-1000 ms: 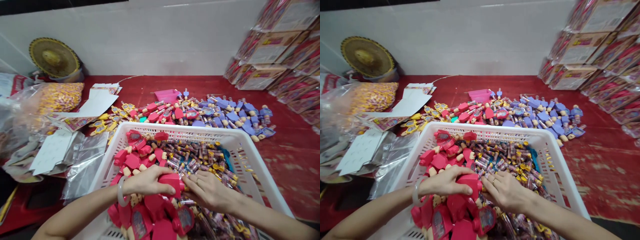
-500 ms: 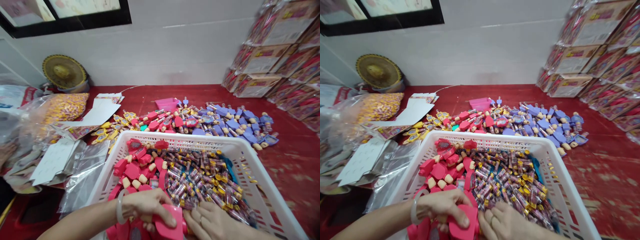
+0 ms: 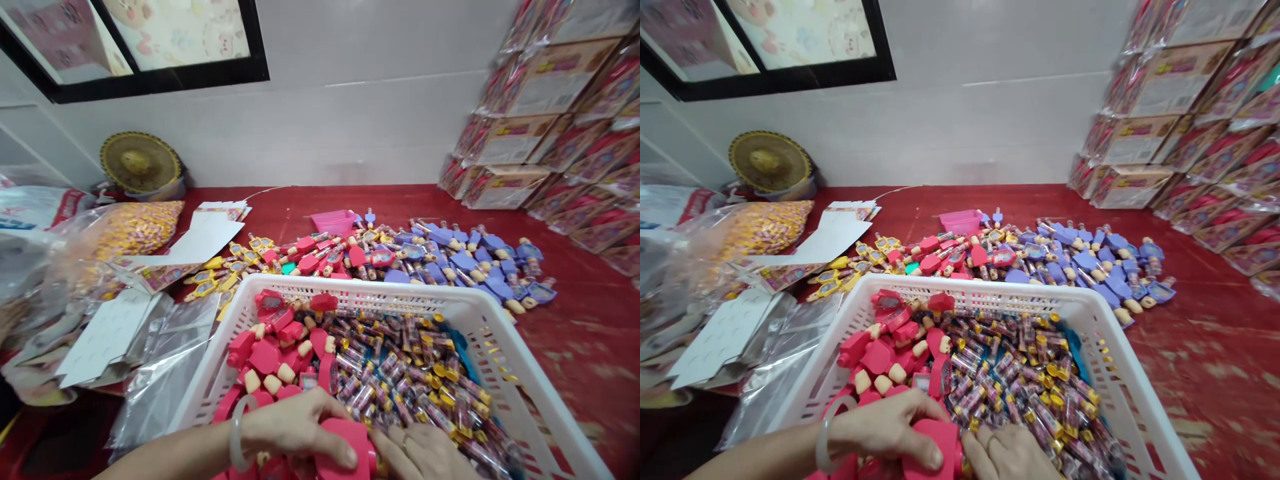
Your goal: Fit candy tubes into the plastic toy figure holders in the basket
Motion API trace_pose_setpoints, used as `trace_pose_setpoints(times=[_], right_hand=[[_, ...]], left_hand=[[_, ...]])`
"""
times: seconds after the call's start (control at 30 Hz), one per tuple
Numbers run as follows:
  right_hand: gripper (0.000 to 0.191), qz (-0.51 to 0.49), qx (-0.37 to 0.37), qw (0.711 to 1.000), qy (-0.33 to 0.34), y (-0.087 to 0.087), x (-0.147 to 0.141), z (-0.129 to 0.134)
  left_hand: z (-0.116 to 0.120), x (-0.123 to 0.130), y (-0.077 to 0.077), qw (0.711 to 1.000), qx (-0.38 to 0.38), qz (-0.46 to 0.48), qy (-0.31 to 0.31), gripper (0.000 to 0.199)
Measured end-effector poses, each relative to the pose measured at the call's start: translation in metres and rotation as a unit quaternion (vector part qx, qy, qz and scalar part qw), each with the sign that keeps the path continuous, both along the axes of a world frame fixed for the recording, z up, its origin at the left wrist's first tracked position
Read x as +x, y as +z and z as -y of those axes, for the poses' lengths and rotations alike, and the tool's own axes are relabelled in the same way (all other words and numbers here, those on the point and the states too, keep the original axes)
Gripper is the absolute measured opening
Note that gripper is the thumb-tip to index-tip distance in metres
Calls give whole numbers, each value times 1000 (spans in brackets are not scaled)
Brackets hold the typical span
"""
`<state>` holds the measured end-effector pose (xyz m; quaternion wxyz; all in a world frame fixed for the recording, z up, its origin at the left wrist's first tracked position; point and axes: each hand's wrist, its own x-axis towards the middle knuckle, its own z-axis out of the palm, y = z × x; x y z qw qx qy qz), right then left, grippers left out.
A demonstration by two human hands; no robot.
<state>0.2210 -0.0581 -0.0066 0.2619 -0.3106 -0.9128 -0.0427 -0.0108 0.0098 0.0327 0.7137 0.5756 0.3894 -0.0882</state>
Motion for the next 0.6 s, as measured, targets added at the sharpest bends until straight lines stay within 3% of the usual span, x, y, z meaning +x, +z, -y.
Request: trace_pose_setpoints(times=[0.07,0.17,0.23,0.27,0.37,0.47,0.53,0.6], right_hand=[[26,-22,-87,996,-16,1,1,-6],[18,-24,-319,946,-44,5,3,-21],[12,-10,-417,907,-53,2,5,-30],[10,3,-417,907,-62,-3,6,-34],[25,84,-259,956,-105,-29,8,-38],[32,155,-90,977,-117,-51,7,-36],[23,171,-58,978,-108,-57,6,-32],[17,183,-77,975,-98,-57,4,-27]], left_hand=[[0,0,0,987,158,10,-27,48],[-2,1,-6,915,392,2,-93,47],[-4,3,-12,881,457,-1,-123,46],[-6,3,-16,877,464,-3,-121,45],[-12,5,-26,913,406,-13,-44,44],[-13,6,-37,982,188,-8,-2,51],[-9,7,-41,997,73,4,-13,53],[0,7,-42,997,72,22,-12,51]])
